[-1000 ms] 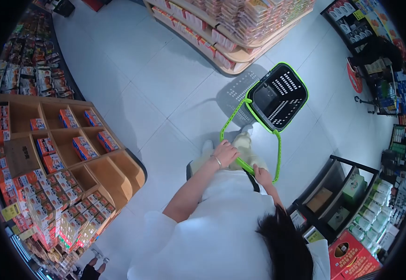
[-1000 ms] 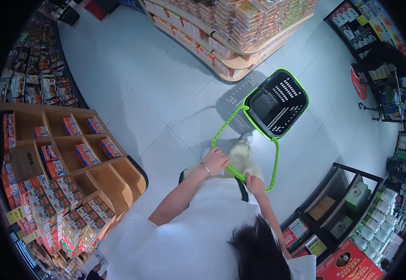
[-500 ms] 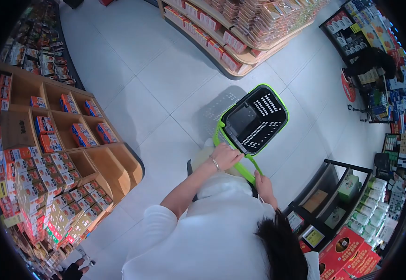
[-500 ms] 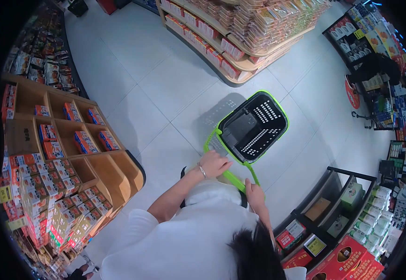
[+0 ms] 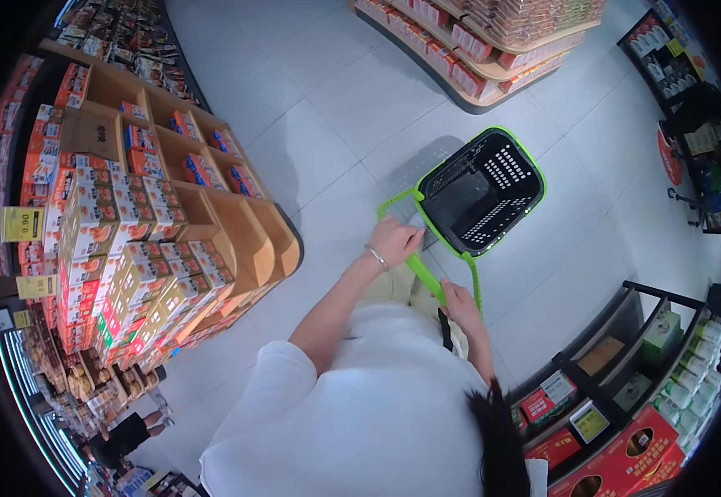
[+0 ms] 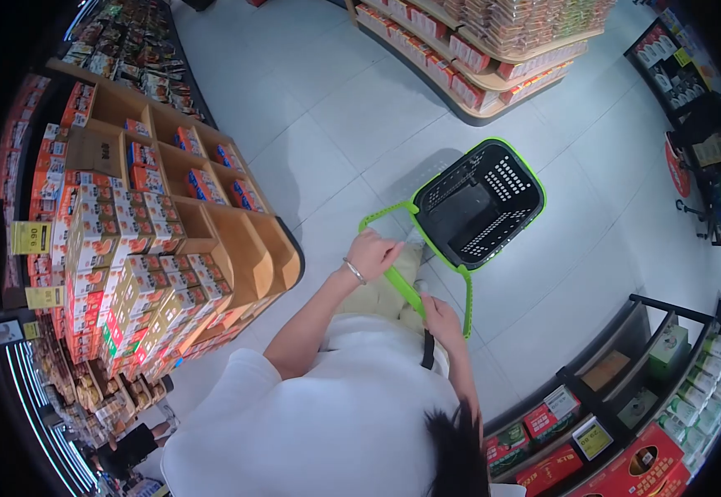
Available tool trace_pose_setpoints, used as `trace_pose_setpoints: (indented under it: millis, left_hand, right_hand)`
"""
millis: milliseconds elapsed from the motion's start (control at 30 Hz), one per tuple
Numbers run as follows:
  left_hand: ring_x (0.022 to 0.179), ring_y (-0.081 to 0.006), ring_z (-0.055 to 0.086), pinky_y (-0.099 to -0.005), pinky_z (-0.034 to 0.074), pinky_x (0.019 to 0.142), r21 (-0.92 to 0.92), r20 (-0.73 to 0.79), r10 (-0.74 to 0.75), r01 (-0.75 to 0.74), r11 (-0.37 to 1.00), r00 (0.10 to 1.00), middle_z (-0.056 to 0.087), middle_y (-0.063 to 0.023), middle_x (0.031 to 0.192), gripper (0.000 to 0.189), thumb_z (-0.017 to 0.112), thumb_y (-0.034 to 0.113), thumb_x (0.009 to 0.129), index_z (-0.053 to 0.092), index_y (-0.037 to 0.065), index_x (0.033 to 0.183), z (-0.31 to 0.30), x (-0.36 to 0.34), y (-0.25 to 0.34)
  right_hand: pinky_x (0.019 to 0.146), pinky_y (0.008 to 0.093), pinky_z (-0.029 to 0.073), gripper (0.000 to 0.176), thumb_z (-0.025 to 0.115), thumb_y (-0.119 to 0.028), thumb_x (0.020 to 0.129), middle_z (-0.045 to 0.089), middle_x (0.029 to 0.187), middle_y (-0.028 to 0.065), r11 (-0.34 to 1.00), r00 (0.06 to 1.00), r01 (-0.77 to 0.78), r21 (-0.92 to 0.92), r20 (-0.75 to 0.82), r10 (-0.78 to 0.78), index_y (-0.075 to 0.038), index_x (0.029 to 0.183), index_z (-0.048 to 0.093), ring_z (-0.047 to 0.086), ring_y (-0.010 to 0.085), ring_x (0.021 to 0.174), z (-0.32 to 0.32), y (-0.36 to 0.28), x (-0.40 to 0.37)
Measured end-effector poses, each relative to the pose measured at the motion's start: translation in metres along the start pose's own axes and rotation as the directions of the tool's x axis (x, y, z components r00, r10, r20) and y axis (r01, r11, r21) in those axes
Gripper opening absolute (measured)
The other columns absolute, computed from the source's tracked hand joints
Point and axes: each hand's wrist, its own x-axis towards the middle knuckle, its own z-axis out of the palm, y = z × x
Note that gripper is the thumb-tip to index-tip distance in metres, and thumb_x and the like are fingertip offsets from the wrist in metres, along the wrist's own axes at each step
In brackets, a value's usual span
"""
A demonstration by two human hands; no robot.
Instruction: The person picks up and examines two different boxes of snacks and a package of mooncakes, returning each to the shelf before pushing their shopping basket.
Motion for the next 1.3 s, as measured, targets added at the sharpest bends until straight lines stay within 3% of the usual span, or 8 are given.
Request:
trace_pose_setpoints:
  millis: [300,433,600,833,1000,1100,1200,1300]
  left_hand:
    - [0.066,-0.0331,0.063,-0.045,0.043,0.075,0.06,0.382,-0.078,0.059,0.996,0.921,0.065,-0.0116,0.064,0.034,0.053,0.03,0.088,0.066,0.012,0.062,-0.012,-0.124,-0.021]
    - [0.067,-0.032,0.062,-0.0433,0.044,0.077,-0.018,0.332,0.031,-0.026,0.999,0.943,0.063,-0.0117,0.065,0.03,0.056,0.031,0.086,0.065,0.011,0.066,-0.009,-0.16,-0.035]
    - [0.071,-0.0304,0.061,-0.0414,0.044,0.078,-0.045,0.314,0.141,-0.134,0.99,0.939,0.063,-0.0107,0.066,0.025,0.056,0.028,0.083,0.064,0.01,0.067,-0.036,-0.246,-0.071]
    - [0.077,-0.0281,0.063,-0.0396,0.042,0.083,-0.059,0.406,0.201,-0.194,0.979,0.891,0.065,-0.0109,0.073,0.019,0.058,0.024,0.081,0.066,0.009,0.072,-0.071,-0.364,-0.142]
    - [0.081,-0.028,0.062,-0.0399,0.044,0.083,-0.088,0.182,0.208,-0.195,0.977,0.961,0.066,-0.0098,0.076,0.023,0.057,0.025,0.081,0.068,0.007,0.072,-0.113,-0.404,-0.154]
    - [0.092,-0.0282,0.057,-0.0421,0.04,0.095,-0.063,0.126,0.203,-0.197,0.978,0.971,0.063,-0.0101,0.083,0.023,0.058,0.026,0.082,0.068,0.006,0.077,-0.129,-0.427,-0.165]
    - [0.108,-0.0304,0.053,-0.0472,0.032,0.108,-0.077,0.022,0.165,-0.163,0.984,0.986,0.062,-0.0129,0.096,0.023,0.059,0.026,0.083,0.066,0.004,0.08,-0.134,-0.457,-0.172]
    - [0.127,-0.0315,0.043,-0.0494,0.025,0.113,-0.003,-0.096,0.079,-0.08,0.997,0.992,0.058,-0.0157,0.116,0.027,0.057,0.029,0.087,0.067,0.004,0.085,-0.148,-0.492,-0.169]
  right_hand:
    - [0.043,0.0257,0.038,0.068,0.029,-0.057,0.099,0.054,0.056,0.0044,0.99,0.974,-0.133,0.041,0.188,0.124,-0.003,0.078,0.065,0.05,0.0137,0.047,0.075,0.037,-0.057]
    - [0.047,0.027,0.038,0.07,0.024,-0.056,0.1,0.049,0.053,0.0025,0.973,0.947,-0.203,-0.114,0.231,0.225,-0.004,0.073,0.062,0.047,0.0136,0.046,0.1,0.02,-0.059]
    - [0.052,0.0299,0.042,0.07,0.026,-0.055,0.101,0.056,0.06,0.0071,0.985,0.94,-0.172,0.001,0.298,0.164,0.0,0.074,0.061,0.052,0.0157,0.052,0.212,-0.001,-0.061]
    - [0.054,0.0278,0.039,0.061,0.032,-0.051,0.101,0.056,0.065,0.0035,0.978,0.968,-0.203,-0.051,0.142,0.209,-0.002,0.08,0.061,0.051,0.0128,0.056,0.361,0.011,-0.098]
    - [0.058,0.0271,0.038,0.056,0.036,-0.049,0.101,0.056,0.07,0.0031,0.973,0.973,-0.227,0.038,-0.035,0.228,-0.002,0.086,0.062,0.049,0.0108,0.062,0.42,0.004,-0.122]
    - [0.059,0.0258,0.036,0.055,0.036,-0.049,0.101,0.054,0.07,0.0024,0.986,0.995,-0.097,-0.136,-0.042,0.092,-0.001,0.092,0.063,0.046,0.0095,0.066,0.442,0.011,-0.127]
    - [0.058,0.0253,0.038,0.045,0.048,-0.044,0.099,0.054,0.069,0.0002,0.965,0.997,-0.07,0.254,0.053,0.058,-0.002,0.095,0.062,0.048,0.0088,0.064,0.47,0.009,-0.144]
    - [0.052,0.0227,0.036,0.033,0.054,-0.035,0.098,0.051,0.066,-0.0019,0.991,0.983,0.014,0.132,0.181,-0.038,-0.004,0.086,0.059,0.046,0.006,0.058,0.489,0.016,-0.159]
